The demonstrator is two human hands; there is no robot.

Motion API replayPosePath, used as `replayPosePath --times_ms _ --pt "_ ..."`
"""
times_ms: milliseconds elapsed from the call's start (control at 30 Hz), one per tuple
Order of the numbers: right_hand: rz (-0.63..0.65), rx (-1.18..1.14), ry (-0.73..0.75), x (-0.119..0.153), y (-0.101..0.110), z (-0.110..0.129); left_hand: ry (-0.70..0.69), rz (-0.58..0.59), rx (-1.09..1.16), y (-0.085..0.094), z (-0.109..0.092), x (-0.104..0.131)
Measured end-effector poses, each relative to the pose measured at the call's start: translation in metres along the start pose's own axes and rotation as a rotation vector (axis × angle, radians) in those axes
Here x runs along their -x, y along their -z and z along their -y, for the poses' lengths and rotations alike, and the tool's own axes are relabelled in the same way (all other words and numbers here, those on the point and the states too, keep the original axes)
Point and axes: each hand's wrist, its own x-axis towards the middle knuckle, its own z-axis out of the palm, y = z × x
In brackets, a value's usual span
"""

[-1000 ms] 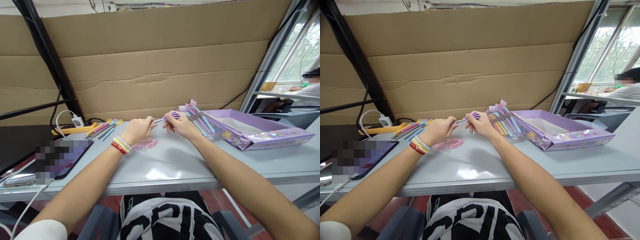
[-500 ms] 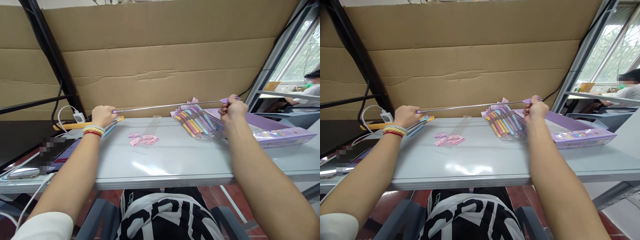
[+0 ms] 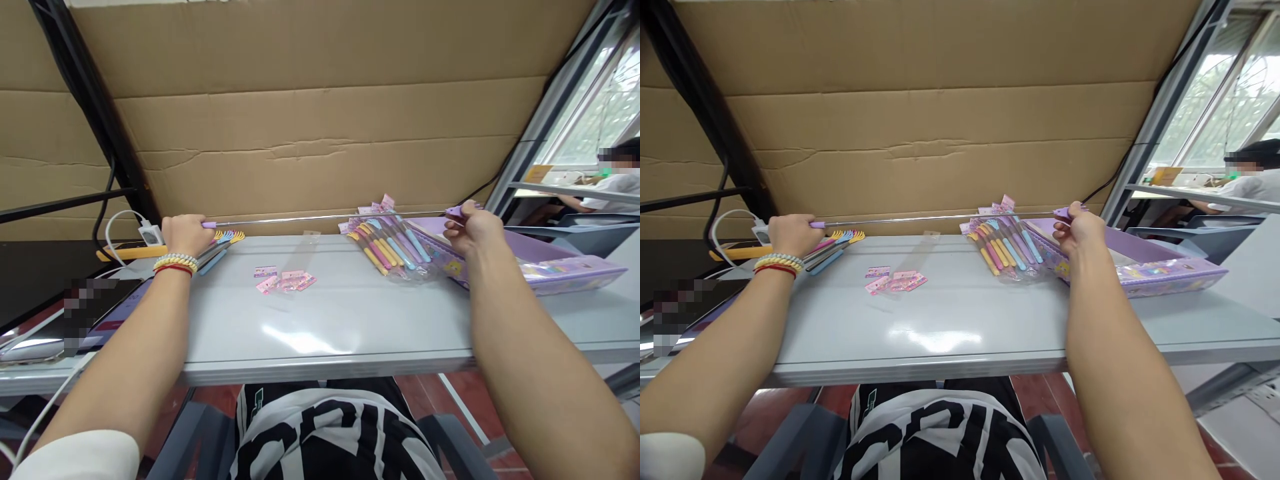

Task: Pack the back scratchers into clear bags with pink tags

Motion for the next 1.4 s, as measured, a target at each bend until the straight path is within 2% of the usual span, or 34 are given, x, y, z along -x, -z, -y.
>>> replayPosePath --times_ms 100,200,333,367,467,567,633,733,833,933,1067,1167,1233,1400 --pt "0.021 0.048 -0.088 0.004 -0.002 0.001 0.016 0.037 0.014 0.001 0.003 0.001" --pt "0.17 0.121 -0.123 0.012 -0.013 0.002 -0.024 0.102 0.017 0.008 -0.01 0.005" --pt "0.454 0.275 -0.05 0.039 -0.044 -0.008 -0.141 0.078 0.006 0.024 -0.052 0.018" --pt "0.524 0.307 -0.008 0.05 -0.055 -0.011 -0.17 0.074 0.012 0.028 -0.064 0.024" --pt "0.618 0.321 0.191 0.087 -0.086 -0.022 -0.211 0.051 0.06 0.038 -0.1 0.044" --pt "0.826 0.429 0.273 0.118 -0.106 -0.029 -0.321 0.052 0.092 0.043 -0.124 0.061" --pt "0.914 0.432 0.254 0.128 -0.111 -0.032 -0.358 0.042 0.102 0.044 -0.13 0.068" --pt "0.976 0.355 0.172 0.13 -0.11 -0.036 -0.399 0.028 0.112 0.041 -0.127 0.071" --pt "1.001 0.243 0.093 0.125 -0.109 -0.038 -0.556 0.006 0.201 0.037 -0.123 0.072" --pt "0.983 0.173 0.072 0.122 -0.11 -0.04 -0.747 0.003 0.308 0.034 -0.122 0.073" --pt "0.843 0.181 0.095 0.117 -0.113 -0.041 -0.78 0.053 0.312 0.035 -0.121 0.069" --pt "0.715 0.154 0.094 0.104 -0.11 -0.035 -0.712 0.077 0.228 0.037 -0.113 0.058" --pt "0.583 0.112 0.104 0.089 -0.101 -0.026 -0.626 0.092 0.157 0.037 -0.1 0.048" --pt "0.143 -0.021 0.124 0.043 -0.054 0.004 -0.373 0.154 0.043 0.03 -0.047 0.018"
